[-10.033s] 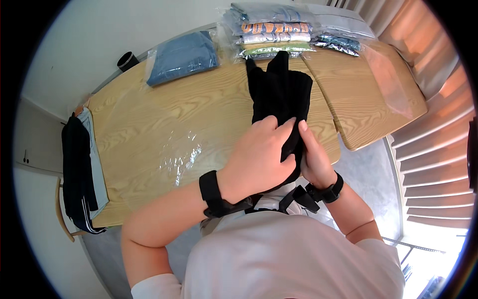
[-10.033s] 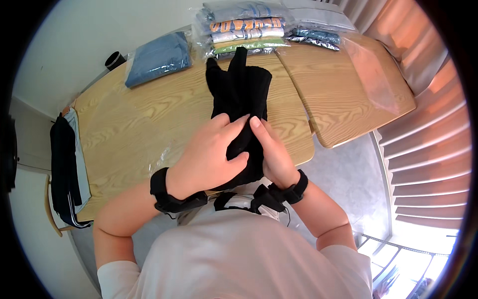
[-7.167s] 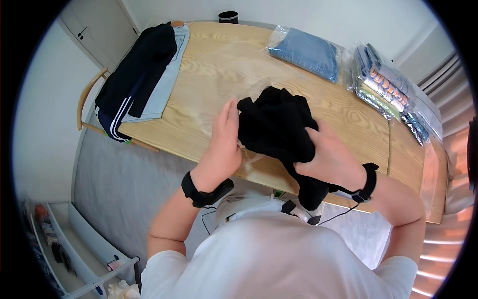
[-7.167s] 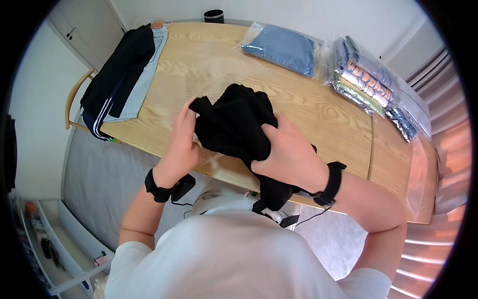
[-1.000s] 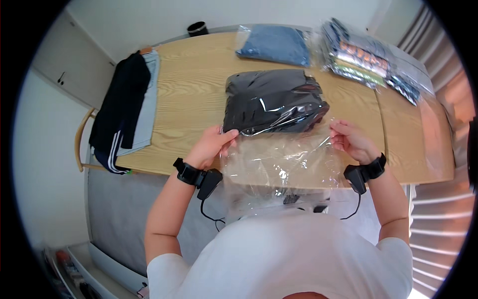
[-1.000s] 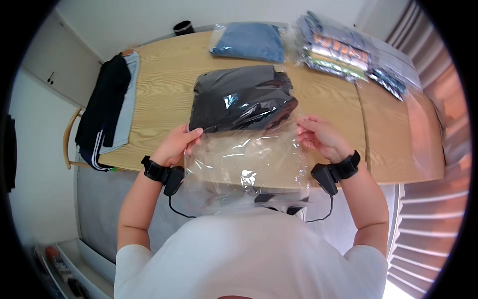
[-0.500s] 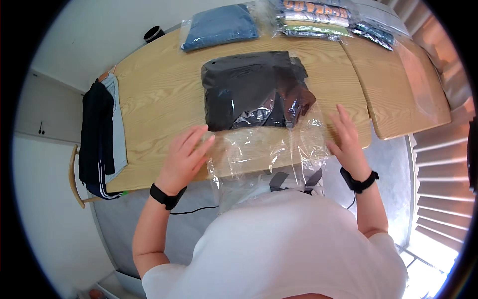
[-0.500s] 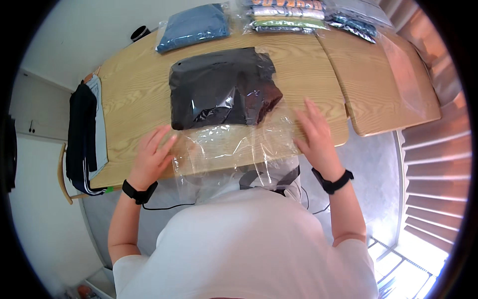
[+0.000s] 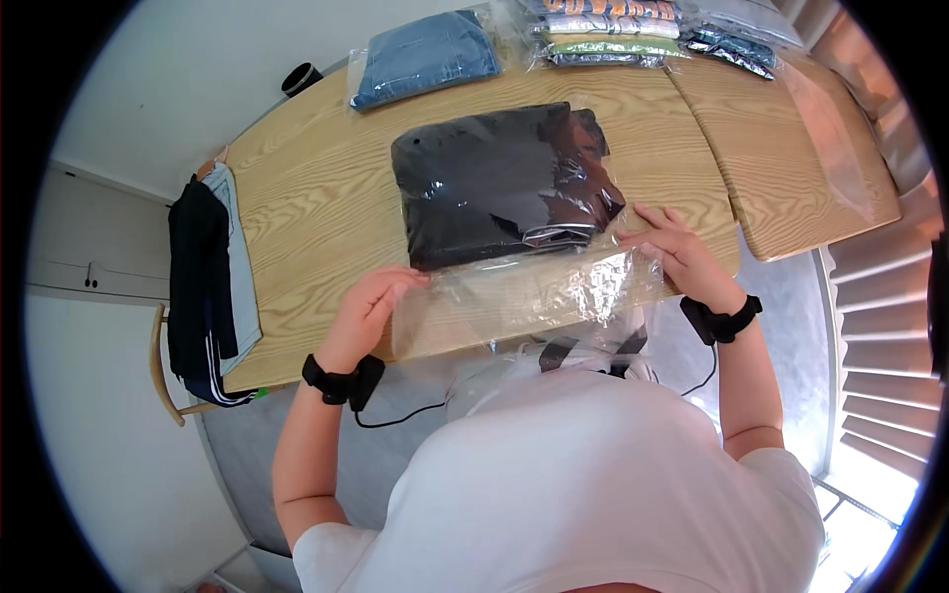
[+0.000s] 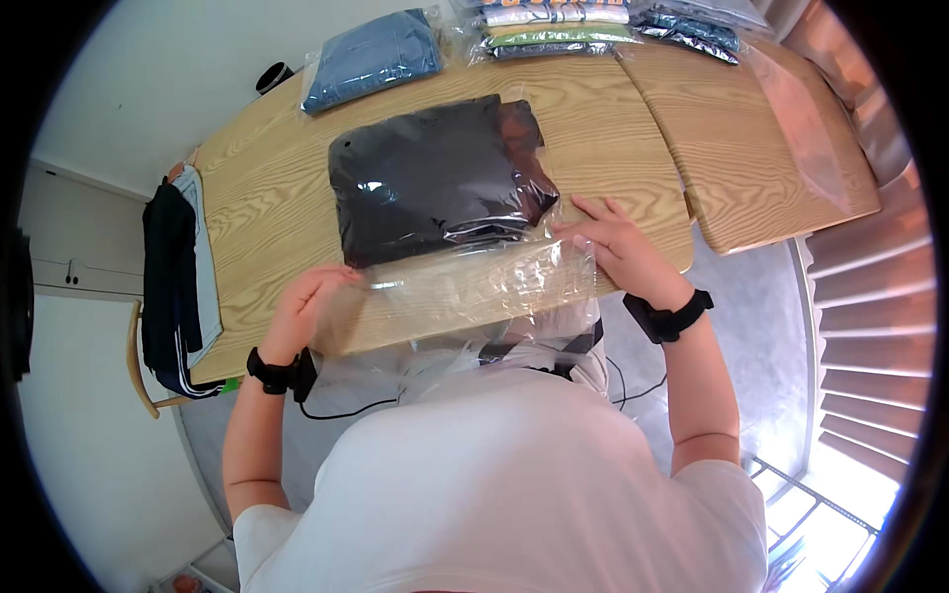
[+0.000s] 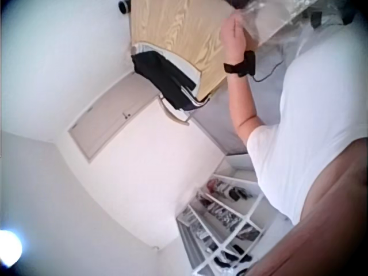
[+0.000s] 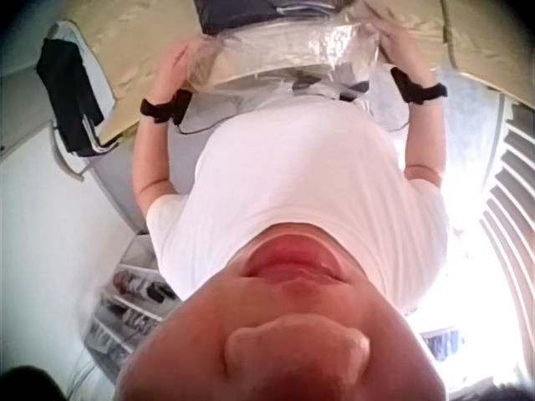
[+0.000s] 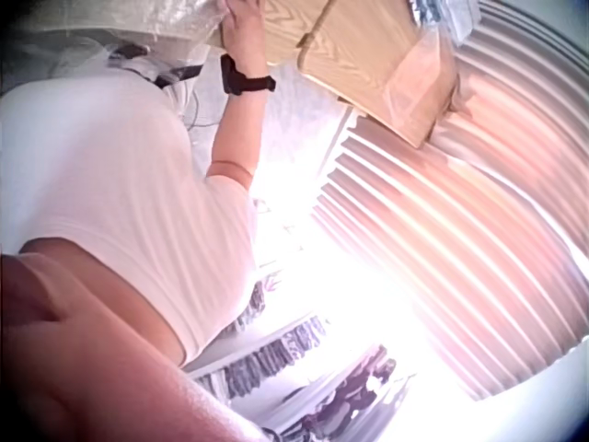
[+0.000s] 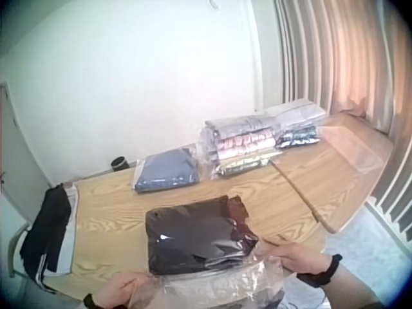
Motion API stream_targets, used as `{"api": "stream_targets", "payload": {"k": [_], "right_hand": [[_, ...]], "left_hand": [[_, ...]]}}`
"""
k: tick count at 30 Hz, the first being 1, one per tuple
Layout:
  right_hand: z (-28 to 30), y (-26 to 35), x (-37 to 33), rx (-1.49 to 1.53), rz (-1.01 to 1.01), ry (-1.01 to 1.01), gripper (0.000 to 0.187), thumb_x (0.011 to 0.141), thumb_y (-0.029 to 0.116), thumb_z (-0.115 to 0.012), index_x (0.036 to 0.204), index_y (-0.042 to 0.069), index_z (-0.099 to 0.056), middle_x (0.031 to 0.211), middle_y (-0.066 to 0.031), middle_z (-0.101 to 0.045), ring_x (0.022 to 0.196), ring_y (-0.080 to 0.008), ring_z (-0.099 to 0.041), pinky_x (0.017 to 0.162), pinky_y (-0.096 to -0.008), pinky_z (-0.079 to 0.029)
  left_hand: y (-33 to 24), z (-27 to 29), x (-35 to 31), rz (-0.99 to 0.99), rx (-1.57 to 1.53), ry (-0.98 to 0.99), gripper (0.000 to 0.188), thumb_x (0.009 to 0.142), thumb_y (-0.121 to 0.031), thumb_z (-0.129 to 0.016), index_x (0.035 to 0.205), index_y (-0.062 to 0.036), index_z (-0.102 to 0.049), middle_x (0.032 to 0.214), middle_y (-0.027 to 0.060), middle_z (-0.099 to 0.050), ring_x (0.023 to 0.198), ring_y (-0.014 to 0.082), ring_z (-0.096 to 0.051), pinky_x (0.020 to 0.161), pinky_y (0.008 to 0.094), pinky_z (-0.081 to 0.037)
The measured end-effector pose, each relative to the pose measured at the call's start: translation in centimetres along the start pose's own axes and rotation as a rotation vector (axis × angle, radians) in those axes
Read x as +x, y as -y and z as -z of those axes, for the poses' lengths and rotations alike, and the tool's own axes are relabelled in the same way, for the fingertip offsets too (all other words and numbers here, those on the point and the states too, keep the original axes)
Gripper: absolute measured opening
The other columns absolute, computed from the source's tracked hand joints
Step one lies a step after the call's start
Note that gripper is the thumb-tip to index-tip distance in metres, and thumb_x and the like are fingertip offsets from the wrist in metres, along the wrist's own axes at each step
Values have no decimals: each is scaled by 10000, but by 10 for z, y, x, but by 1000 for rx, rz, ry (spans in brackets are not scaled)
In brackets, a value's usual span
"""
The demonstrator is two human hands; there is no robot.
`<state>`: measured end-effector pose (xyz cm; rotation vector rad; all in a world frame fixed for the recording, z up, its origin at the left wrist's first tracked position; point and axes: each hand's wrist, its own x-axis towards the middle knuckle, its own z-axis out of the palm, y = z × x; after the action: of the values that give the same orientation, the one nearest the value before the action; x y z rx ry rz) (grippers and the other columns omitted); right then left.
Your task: The recorder folds black clothing and places each item into a clear plastic bag.
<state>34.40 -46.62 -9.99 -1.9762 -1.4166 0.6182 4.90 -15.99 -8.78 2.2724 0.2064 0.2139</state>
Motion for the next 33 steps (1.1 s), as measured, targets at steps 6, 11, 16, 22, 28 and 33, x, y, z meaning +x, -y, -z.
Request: {"api": "stream_targets", "payload": {"k": [6, 11, 16, 22, 28, 33], "right_hand": [[2, -13, -6, 194, -43, -106, 225, 943, 158, -498, 1014, 4, -647, 1179, -173, -610, 1186, -274, -508, 1115, -409, -227], [-10, 11, -8, 333, -68, -303, 289, 950, 220, -501, 979, -32, -639, 1082, -136, -637, 1089, -237, -552, 953, -355, -400], [-24, 14, -15, 455, -19, -529, 277, 980, 185, -461, 938, -31, -630, 889, -89, -666, 899, -174, -615, 806, -297, -477], [-42, 13, -9, 706, -153, -613, 376, 1010, 242, -411, 776, -3, -574, 681, -61, -608, 623, -143, -627, 624, -247, -494], [-50, 19, 6, 756, -305, -774, 392, 999, 263, -438, 710, 14, -531, 615, -41, -554, 507, -104, -571, 486, -227, -444], [-47, 30, 13, 683, -430, -859, 404, 984, 250, -450, 669, 6, -515, 562, -38, -516, 441, -107, -534, 425, -240, -412]], "left_hand": [[-11, -11, -4, 298, -301, -87, 187, 930, -140, -529, 949, -1, -652, 893, 48, -665, 787, 99, -580, 761, 257, -451], [-24, -26, 0, 272, -456, -202, 141, 929, -110, -525, 866, -8, -600, 817, 23, -634, 776, 100, -576, 750, 256, -443], [-23, -31, -9, 250, -424, -315, 153, 947, -121, -515, 845, -13, -552, 773, 26, -607, 754, 96, -564, 727, 251, -441], [-23, -43, -6, 276, -515, -413, 227, 977, -170, -481, 798, -38, -523, 685, 6, -545, 640, 80, -515, 626, 226, -423], [-33, -48, 7, 375, -413, -495, 337, 999, -234, -437, 708, -67, -472, 571, -16, -461, 503, 63, -447, 489, 212, -369], [-39, -54, 18, 392, -425, -550, 354, 988, -205, -451, 667, -55, -436, 547, -12, -444, 434, 60, -407, 419, 227, -320]]}}
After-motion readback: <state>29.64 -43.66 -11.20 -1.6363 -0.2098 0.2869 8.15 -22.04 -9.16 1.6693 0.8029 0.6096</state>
